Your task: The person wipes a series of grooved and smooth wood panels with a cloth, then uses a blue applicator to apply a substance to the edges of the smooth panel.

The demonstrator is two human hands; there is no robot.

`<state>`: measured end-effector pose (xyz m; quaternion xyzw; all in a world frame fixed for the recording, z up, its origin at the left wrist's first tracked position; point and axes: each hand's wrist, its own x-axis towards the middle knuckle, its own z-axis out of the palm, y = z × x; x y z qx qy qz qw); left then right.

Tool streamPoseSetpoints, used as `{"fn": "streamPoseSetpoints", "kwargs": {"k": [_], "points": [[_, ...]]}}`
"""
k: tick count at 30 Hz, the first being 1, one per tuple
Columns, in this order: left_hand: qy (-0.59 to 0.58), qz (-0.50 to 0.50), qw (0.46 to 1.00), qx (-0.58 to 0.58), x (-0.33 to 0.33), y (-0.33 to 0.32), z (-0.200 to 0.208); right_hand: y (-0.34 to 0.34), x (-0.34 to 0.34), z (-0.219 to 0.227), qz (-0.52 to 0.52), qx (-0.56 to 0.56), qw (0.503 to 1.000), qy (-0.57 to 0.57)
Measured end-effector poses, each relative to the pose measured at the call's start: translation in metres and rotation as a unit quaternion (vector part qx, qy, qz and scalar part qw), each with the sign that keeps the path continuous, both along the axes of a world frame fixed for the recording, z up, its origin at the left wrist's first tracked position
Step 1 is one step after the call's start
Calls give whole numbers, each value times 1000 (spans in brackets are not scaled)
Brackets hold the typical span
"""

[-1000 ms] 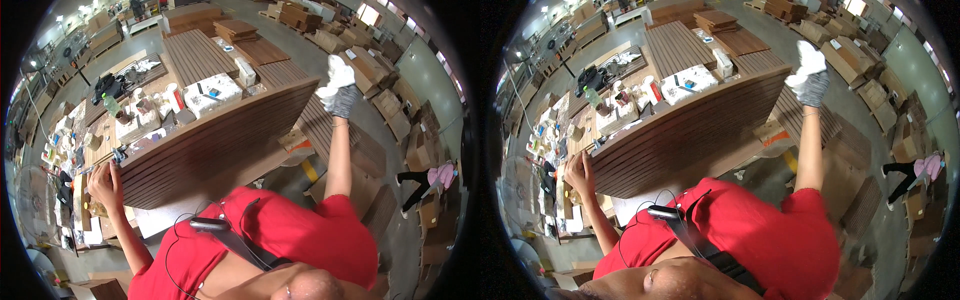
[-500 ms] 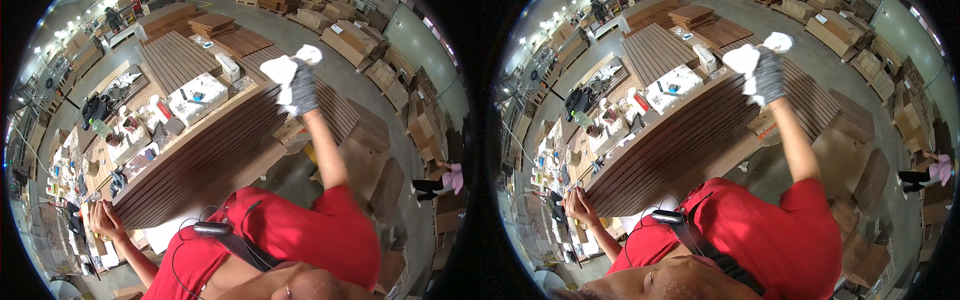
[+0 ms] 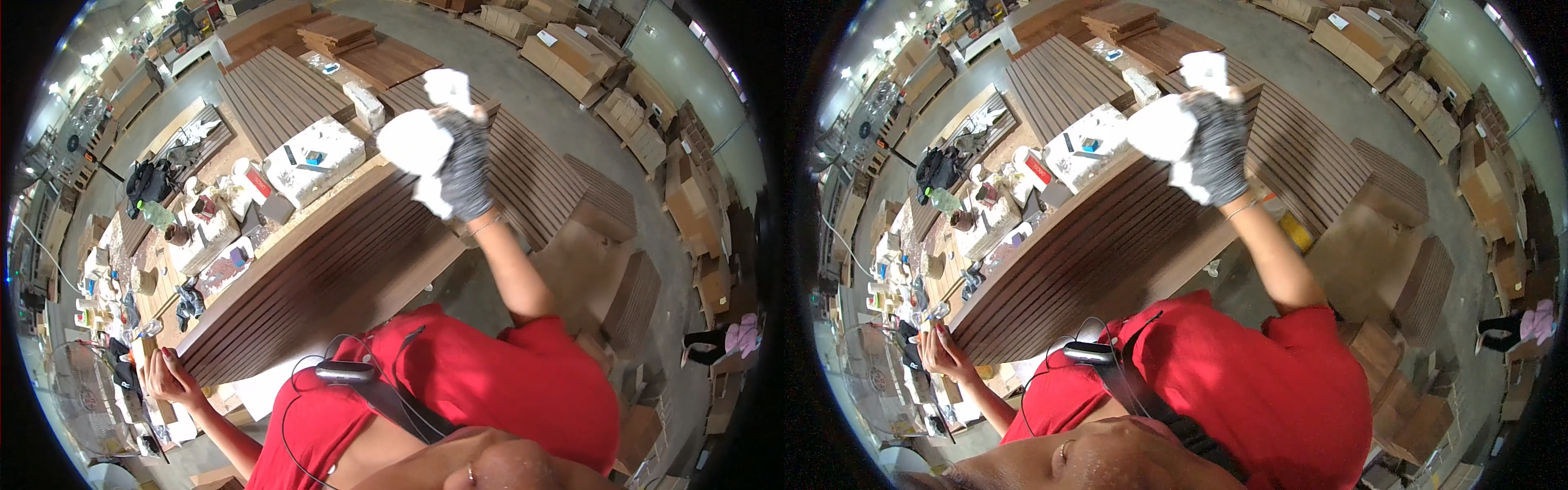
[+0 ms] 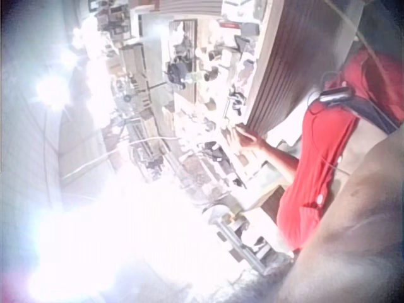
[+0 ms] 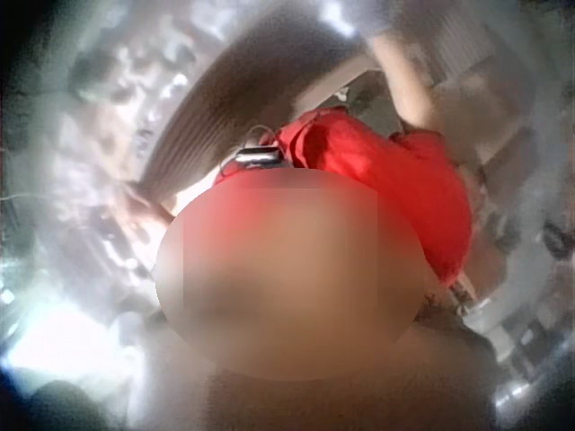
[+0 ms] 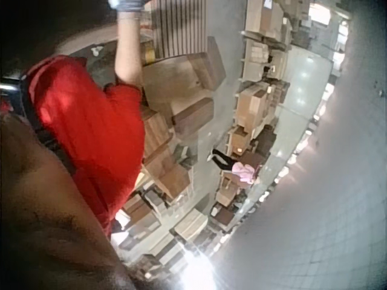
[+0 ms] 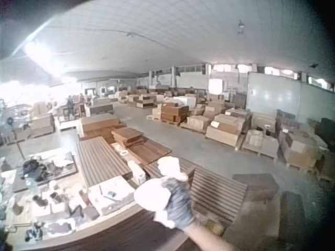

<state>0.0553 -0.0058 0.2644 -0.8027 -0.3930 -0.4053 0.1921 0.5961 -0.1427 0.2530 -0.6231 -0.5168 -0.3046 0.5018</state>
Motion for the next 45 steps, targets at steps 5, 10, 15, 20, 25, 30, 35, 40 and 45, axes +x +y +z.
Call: {"fn": "streamPoseSetpoints", "kwargs": {"k": [5,10,15,20,25,30,35,40,45], "points": [[-4,11,999,-32,8,-8,3,-27,133,-24,-5,13,994,106],[7,4,1000,-27,11,-17,16,-70,176,-12,8,-141,950,279],[-34,-19,999,-21,21,-12,12,-144,267,-34,-93,48,956,275],[-21,-19,999,-19,26,-12,22,-83,131,45,104,-41,951,290],[-29,-24,999,-10,31,-3,17,8,-10,18,114,-224,967,-34],[-38,-6,999,-26,11,-1,10,7,6,31,24,-256,962,-91],[-28,-14,995,-95,26,-4,27,-3,64,4,-25,-180,983,-7],[-41,-36,995,-84,15,1,25,19,-67,22,57,-197,975,-88],[-30,-56,994,-88,14,1,30,51,-217,27,185,-217,948,-142]]}}
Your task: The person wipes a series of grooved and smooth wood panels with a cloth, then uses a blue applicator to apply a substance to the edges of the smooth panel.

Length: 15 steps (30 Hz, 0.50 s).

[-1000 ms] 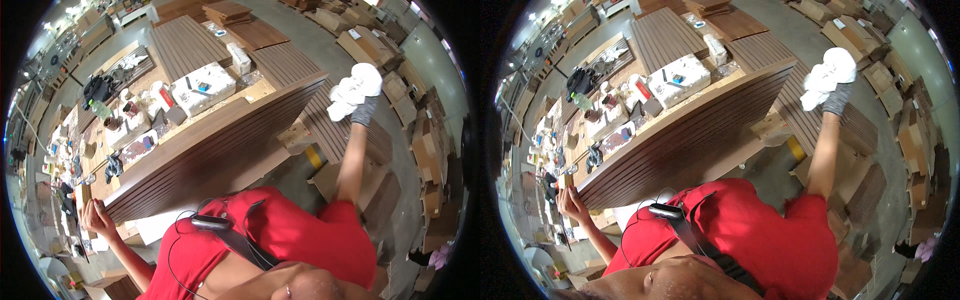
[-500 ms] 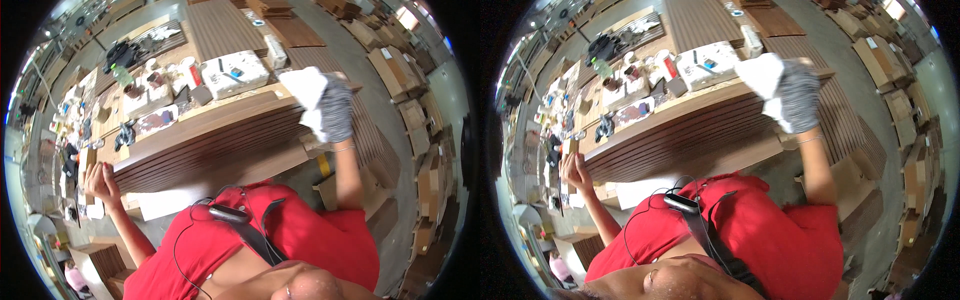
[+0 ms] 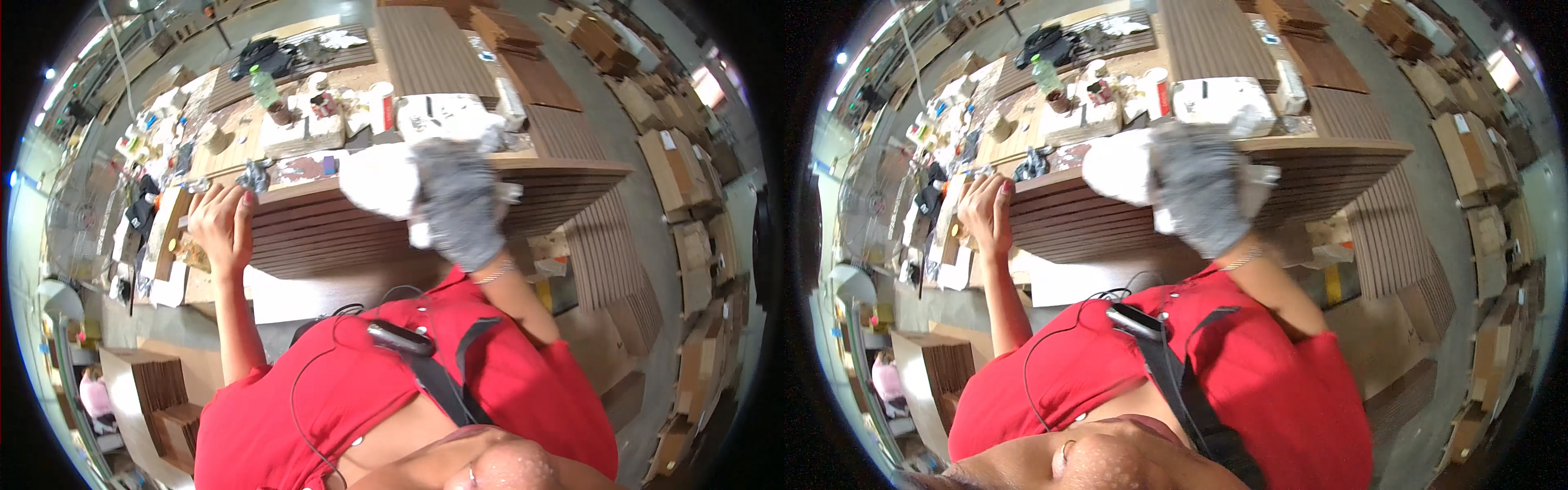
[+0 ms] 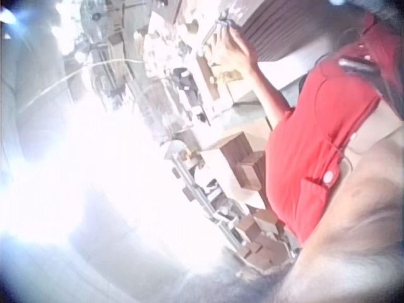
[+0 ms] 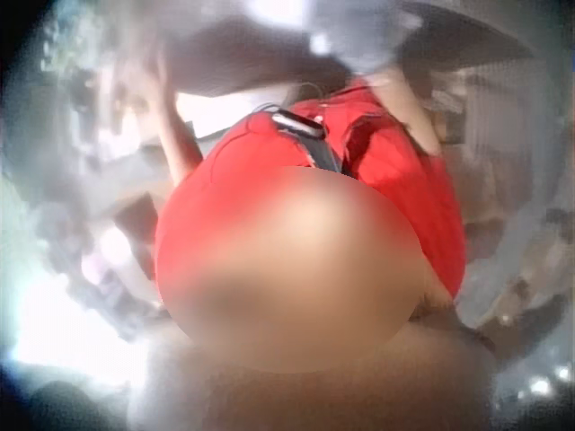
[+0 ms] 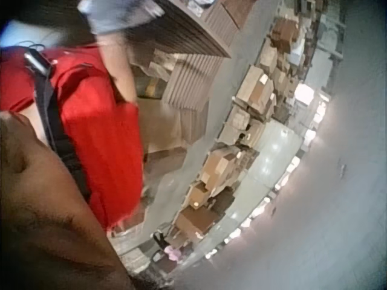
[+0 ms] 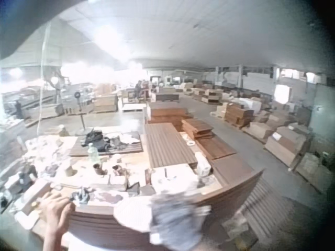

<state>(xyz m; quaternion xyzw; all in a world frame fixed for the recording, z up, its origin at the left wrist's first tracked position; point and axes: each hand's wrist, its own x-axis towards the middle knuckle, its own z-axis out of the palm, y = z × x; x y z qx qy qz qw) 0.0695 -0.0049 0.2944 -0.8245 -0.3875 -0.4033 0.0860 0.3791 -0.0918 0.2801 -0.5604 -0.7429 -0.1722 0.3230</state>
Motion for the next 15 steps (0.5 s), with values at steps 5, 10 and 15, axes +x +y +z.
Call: {"fn": "streamPoseSetpoints", "kwargs": {"k": [5,10,15], "points": [[25,-3,1000,7,-6,-15,0,3,-46,16,23,-77,997,3],[14,18,1000,5,-33,-30,4,-24,41,4,-141,66,988,-5],[12,-2,998,-60,-42,-43,27,-66,204,-21,-253,38,965,-61]]}}
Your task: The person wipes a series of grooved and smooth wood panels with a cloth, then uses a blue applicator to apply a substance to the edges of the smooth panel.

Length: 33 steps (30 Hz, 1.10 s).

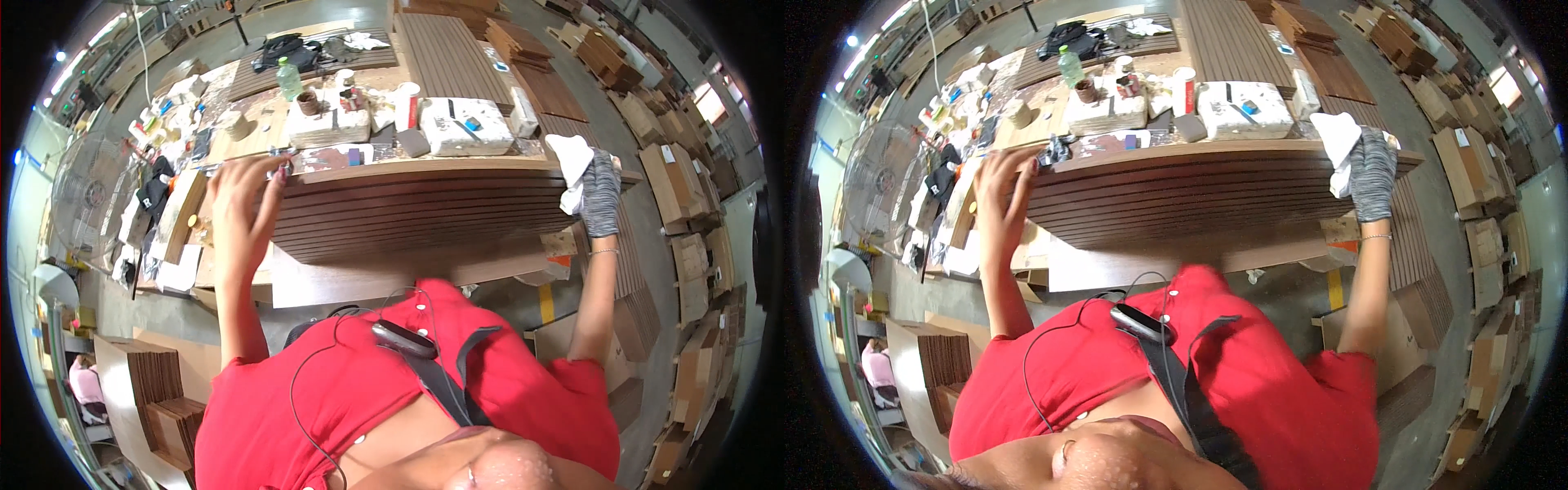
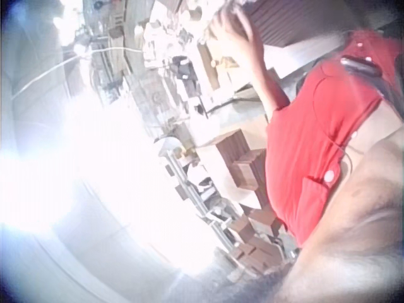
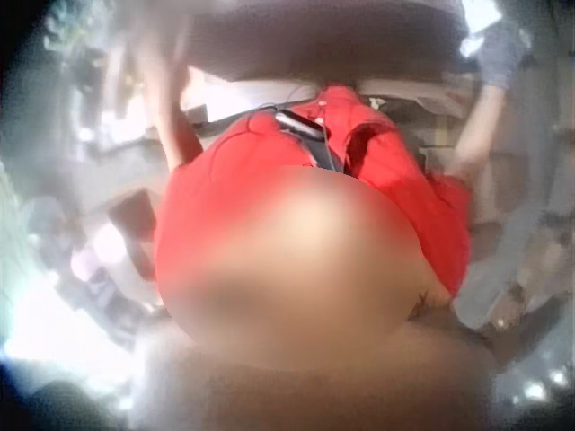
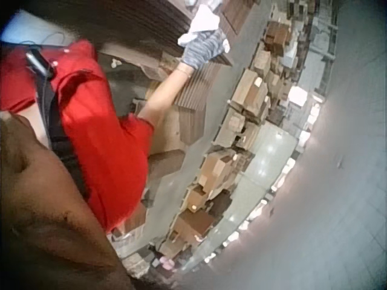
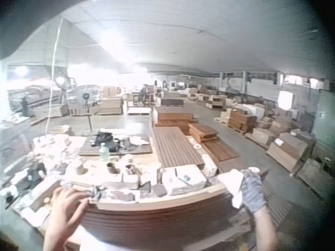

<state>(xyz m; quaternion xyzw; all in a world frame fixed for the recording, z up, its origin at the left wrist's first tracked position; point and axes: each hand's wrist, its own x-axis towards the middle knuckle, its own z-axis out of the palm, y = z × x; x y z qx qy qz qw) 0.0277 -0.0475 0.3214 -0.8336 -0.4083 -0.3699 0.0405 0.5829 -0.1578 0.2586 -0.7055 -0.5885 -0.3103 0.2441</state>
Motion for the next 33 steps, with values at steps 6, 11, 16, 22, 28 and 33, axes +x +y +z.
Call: {"fn": "streamPoseSetpoints", "kwargs": {"k": [6,11,16,22,28,33], "points": [[-417,-112,823,-369,-96,4,-63,21,-129,19,73,-72,994,40],[-497,-226,745,-383,-72,3,-80,35,-283,31,197,-62,978,-18],[-429,-119,836,-321,-75,4,-86,70,-404,40,249,-120,949,-151],[-414,15,862,-292,-65,-9,-73,90,-468,45,299,-109,948,4],[-450,21,854,-260,-74,34,-122,66,-388,37,237,-49,969,47],[-471,5,856,-214,-67,26,-122,27,-272,25,120,16,992,31]]}}
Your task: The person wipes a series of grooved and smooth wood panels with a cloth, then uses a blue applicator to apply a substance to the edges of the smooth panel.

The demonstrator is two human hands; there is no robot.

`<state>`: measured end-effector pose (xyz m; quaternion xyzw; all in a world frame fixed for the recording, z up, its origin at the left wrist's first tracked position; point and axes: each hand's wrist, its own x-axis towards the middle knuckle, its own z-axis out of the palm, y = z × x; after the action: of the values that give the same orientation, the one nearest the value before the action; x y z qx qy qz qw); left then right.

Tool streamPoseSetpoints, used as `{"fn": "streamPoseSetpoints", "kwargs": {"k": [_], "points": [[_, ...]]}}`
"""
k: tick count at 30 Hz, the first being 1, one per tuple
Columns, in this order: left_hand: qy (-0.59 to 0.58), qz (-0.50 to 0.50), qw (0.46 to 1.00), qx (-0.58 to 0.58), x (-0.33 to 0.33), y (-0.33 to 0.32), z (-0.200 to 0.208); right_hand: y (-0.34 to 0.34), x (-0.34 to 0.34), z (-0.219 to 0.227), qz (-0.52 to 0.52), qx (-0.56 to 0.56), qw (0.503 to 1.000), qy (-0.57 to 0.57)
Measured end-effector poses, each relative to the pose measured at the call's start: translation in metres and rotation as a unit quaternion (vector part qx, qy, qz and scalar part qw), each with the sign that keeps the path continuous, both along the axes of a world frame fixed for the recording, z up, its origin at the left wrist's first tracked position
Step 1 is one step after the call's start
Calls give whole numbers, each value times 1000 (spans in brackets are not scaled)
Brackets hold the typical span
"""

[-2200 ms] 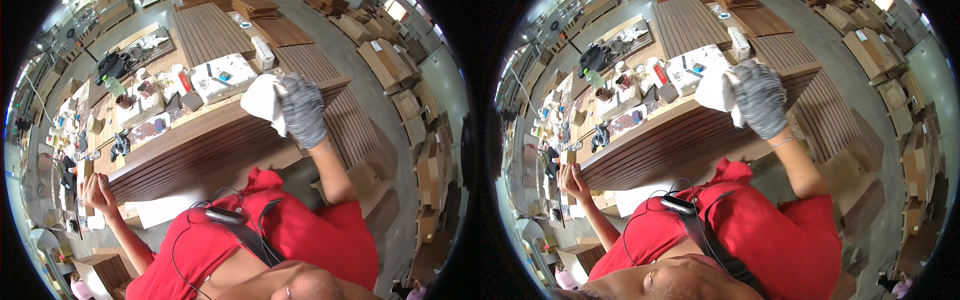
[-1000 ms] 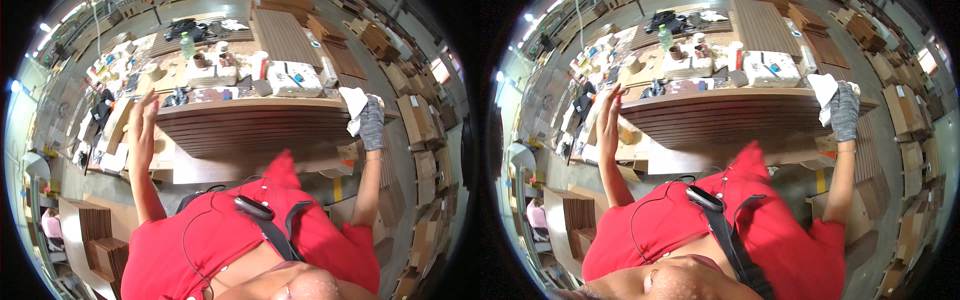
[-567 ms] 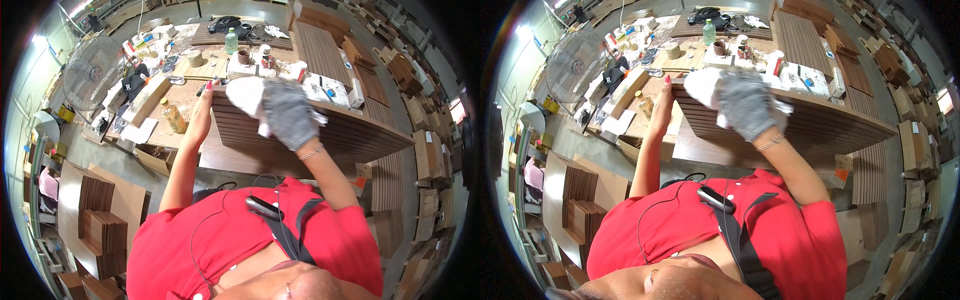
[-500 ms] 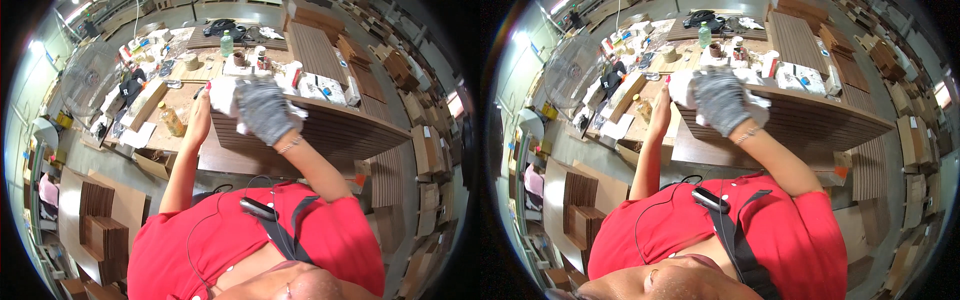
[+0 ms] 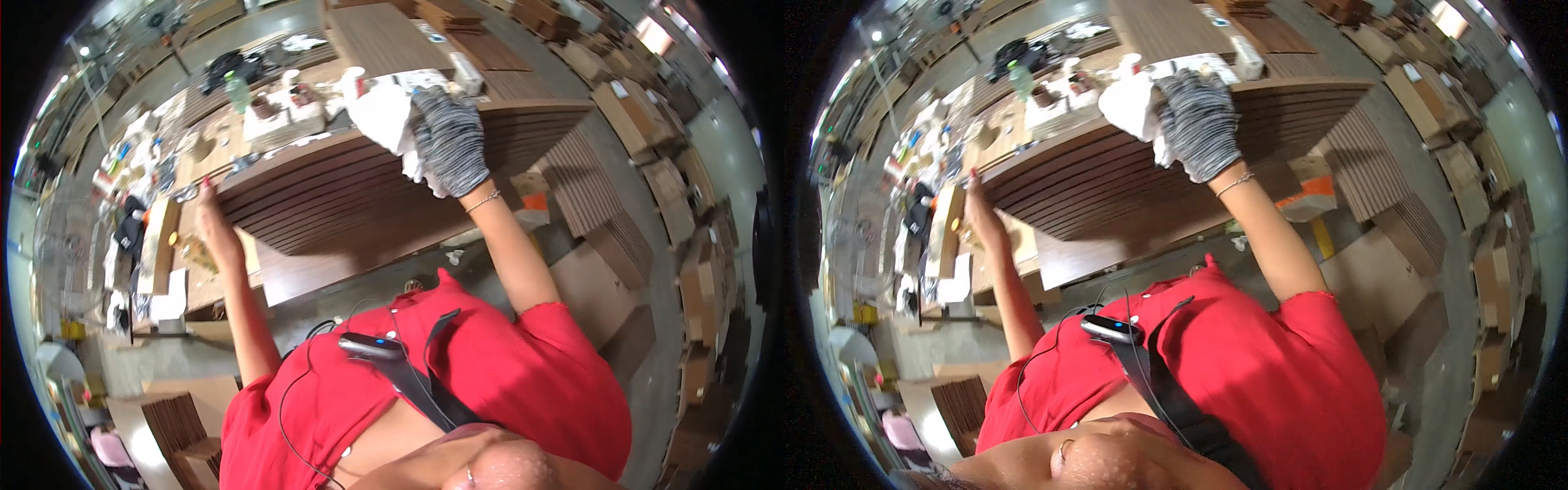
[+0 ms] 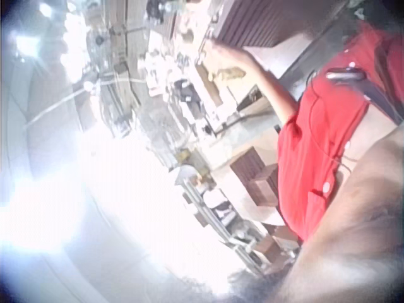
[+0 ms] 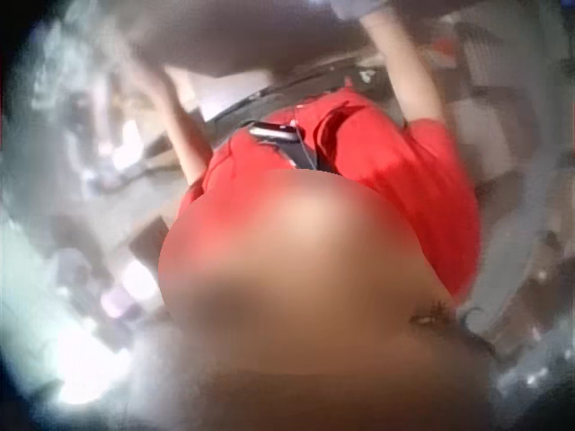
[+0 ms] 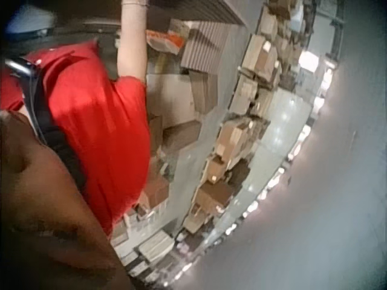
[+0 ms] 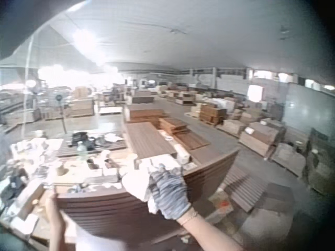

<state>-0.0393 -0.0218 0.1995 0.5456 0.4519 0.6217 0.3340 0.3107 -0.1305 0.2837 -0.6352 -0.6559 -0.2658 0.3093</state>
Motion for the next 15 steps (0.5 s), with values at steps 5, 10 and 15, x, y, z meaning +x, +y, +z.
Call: {"fn": "streamPoseSetpoints", "kwargs": {"k": [5,10,15], "points": [[27,41,998,25,-15,14,-20,-29,138,-15,-121,13,992,-28],[57,105,990,73,-17,25,-30,-41,263,-28,-208,56,971,-108],[-75,84,993,-34,22,36,3,-40,410,-38,-317,-58,940,-116]]}}
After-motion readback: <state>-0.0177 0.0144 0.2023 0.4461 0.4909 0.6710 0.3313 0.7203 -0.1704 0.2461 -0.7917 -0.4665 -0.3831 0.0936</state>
